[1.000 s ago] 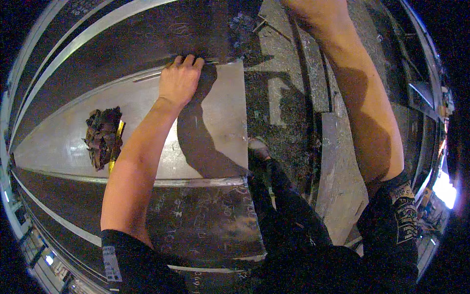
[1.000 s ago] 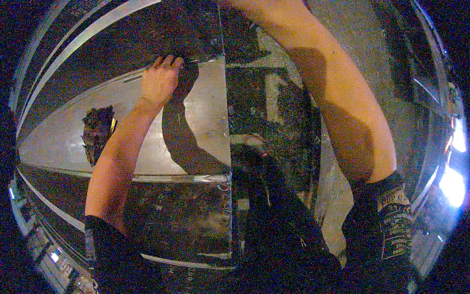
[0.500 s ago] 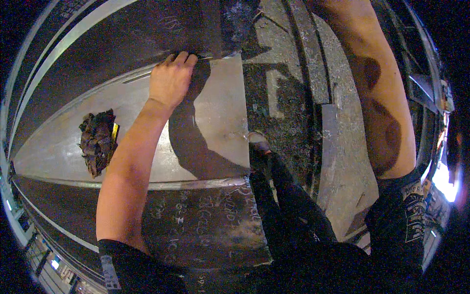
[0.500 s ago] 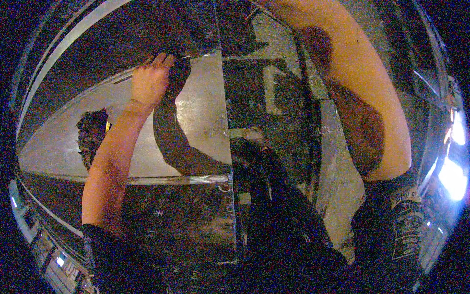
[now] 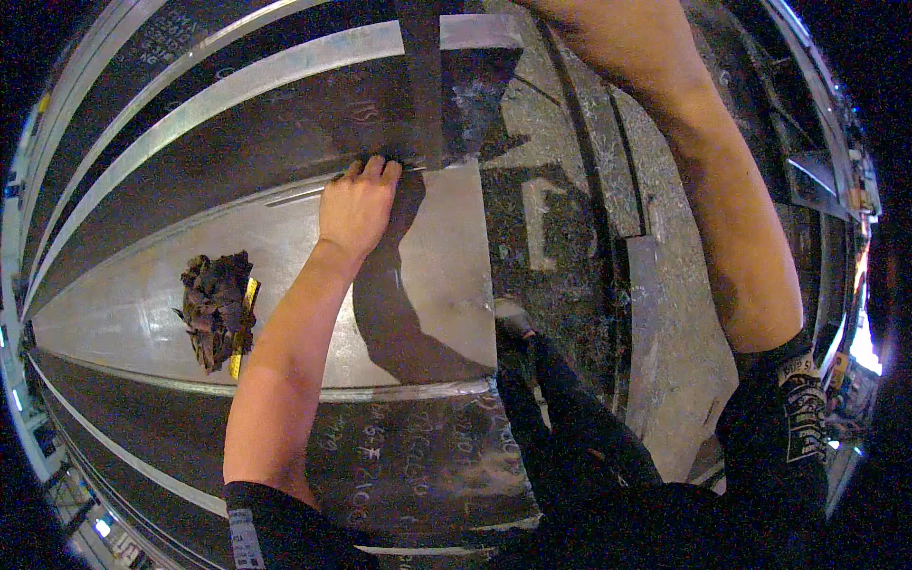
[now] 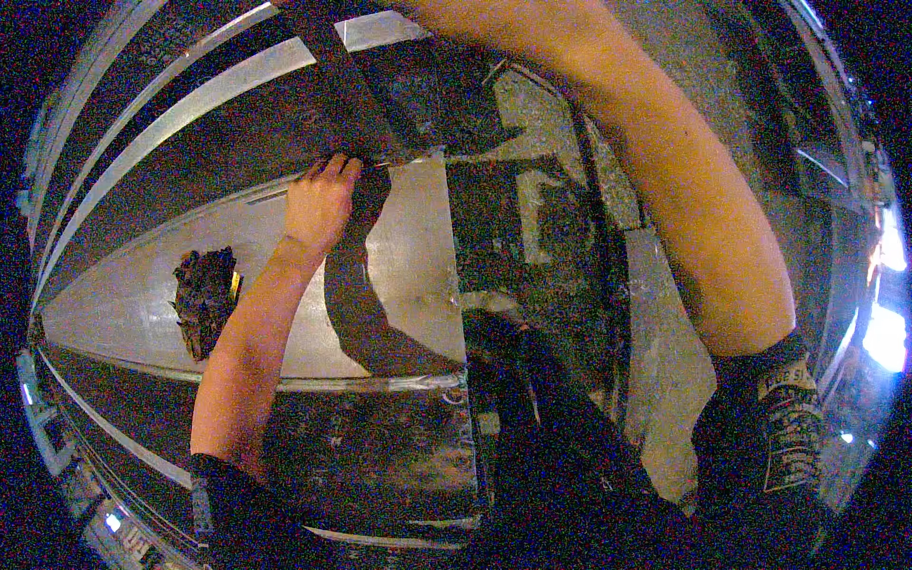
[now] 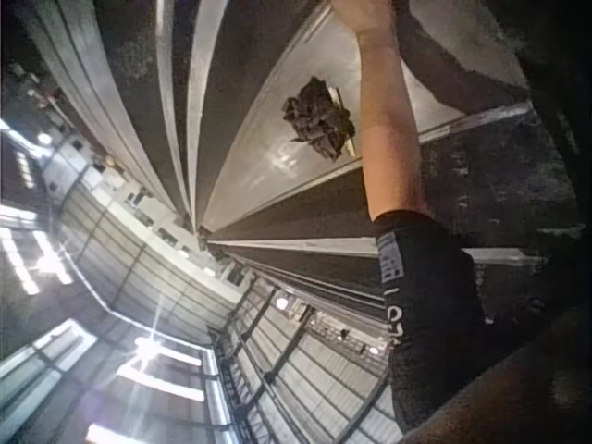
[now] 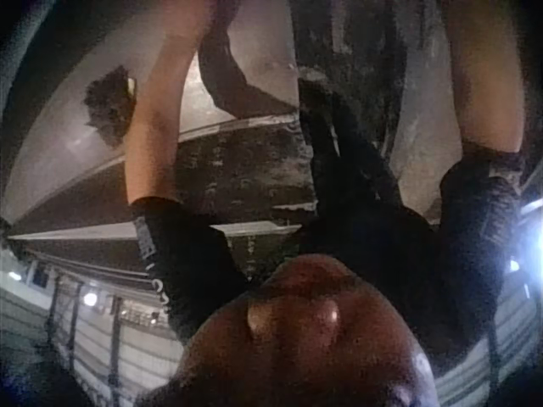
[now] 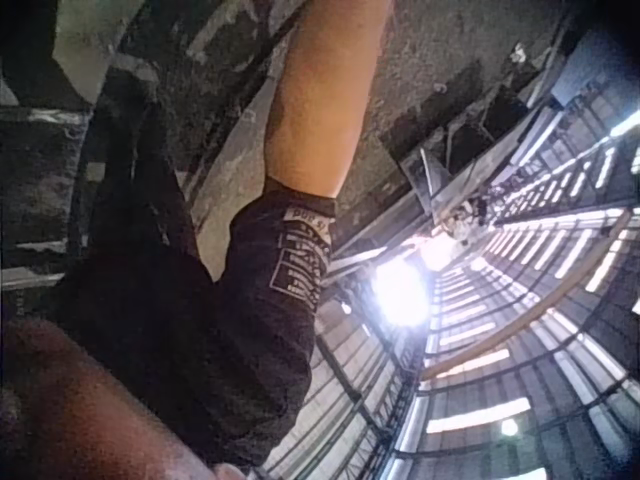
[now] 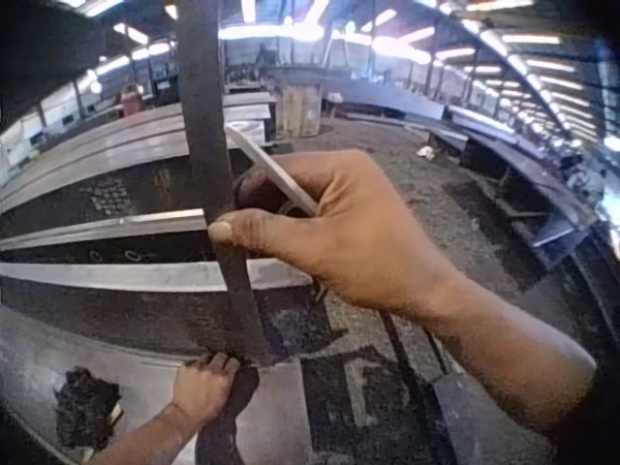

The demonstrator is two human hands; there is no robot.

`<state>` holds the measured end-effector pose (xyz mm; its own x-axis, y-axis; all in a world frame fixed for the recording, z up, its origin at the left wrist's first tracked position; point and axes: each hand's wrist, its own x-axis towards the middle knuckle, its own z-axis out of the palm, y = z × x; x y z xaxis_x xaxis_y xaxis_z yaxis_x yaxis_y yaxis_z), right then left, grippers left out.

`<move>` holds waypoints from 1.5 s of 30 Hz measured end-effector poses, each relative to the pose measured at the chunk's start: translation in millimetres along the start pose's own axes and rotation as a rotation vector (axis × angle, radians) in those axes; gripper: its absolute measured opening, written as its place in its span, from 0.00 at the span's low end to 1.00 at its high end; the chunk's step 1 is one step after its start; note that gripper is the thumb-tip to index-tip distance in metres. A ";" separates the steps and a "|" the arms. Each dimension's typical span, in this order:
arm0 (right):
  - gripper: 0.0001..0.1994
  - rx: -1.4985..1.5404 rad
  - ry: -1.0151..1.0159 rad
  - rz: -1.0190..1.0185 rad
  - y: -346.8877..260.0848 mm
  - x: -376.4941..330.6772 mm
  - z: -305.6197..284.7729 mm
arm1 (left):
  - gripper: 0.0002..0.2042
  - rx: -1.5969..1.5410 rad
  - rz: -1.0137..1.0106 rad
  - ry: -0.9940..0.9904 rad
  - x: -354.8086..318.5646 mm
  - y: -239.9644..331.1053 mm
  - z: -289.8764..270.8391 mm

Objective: The person wipes a metal sheet with a cloth, then uses a tape measure, a try square, and a white marker to measure and mark lines on the sheet. The person repeatedly repositions the try square and marks multiple lines on the same sheet.

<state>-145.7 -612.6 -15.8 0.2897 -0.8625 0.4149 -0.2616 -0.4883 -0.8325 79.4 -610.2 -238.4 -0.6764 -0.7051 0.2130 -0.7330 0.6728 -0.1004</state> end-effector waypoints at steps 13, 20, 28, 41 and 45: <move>0.09 0.021 -0.027 -0.053 6.0 6.5 5.7 | 0.06 0.035 -0.020 -0.043 -4.6 -6.9 2.2; 0.09 -0.034 -0.015 0.036 3.3 7.9 4.9 | 0.09 0.004 0.012 -0.051 -3.9 -12.6 0.4; 0.09 -0.018 0.010 0.085 -1.5 6.1 5.5 | 0.08 0.002 0.031 -0.067 -3.2 -14.2 -0.1; 0.11 -0.089 0.052 0.142 -8.7 5.7 8.9 | 0.06 0.000 0.064 -0.034 -3.6 -13.2 4.6; 0.12 -0.152 0.055 0.064 -7.4 2.2 10.4 | 0.06 -0.010 0.068 -0.018 -2.2 -12.3 6.3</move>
<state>-133.6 -609.5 -12.5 0.2183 -0.8965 0.3855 -0.4154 -0.4428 -0.7946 89.5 -618.4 -243.7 -0.7261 -0.6612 0.1887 -0.6843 0.7218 -0.1039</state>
